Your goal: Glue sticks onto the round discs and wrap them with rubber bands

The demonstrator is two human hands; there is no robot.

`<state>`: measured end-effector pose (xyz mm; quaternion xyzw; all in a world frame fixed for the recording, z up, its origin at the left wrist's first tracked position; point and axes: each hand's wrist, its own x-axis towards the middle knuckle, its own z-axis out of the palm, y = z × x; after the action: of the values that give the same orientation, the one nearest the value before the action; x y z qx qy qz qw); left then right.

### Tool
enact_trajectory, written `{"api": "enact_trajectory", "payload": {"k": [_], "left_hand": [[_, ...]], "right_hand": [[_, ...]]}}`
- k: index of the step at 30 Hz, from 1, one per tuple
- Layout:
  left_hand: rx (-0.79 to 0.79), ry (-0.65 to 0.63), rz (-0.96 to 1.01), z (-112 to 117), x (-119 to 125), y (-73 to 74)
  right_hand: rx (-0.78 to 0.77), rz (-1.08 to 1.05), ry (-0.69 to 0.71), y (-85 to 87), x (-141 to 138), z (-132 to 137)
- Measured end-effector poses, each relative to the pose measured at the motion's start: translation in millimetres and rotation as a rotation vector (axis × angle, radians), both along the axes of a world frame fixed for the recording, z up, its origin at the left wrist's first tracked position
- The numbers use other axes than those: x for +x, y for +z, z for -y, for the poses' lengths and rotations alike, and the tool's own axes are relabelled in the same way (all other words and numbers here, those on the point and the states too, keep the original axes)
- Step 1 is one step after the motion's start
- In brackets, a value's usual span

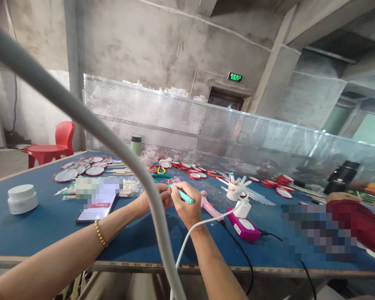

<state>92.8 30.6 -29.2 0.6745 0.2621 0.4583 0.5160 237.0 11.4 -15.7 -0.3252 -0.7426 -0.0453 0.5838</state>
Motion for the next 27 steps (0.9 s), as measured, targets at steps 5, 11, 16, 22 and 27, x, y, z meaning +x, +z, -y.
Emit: {"api": "enact_trajectory", "payload": {"k": [5,11,16,22,27], "left_hand": [[0.005,-0.001,0.007,1.5,-0.4,0.7],[0.002,0.012,-0.008,3.9,-0.5,2.2],[0.008,0.014,-0.02,4.5,-0.9,3.0],[0.007,0.022,-0.02,2.6,0.2,1.4],[0.004,0.01,-0.015,1.2,0.2,0.3]], "right_hand": [[-0.007,-0.003,0.004,-0.1,0.0,0.0],[0.006,-0.005,-0.026,-0.9,1.8,-0.8],[0.002,0.007,-0.013,-1.6,0.9,-1.5],[0.019,-0.004,-0.016,-2.2,1.5,-1.4],[0.007,0.002,-0.011,-1.5,1.1,-1.5]]}}
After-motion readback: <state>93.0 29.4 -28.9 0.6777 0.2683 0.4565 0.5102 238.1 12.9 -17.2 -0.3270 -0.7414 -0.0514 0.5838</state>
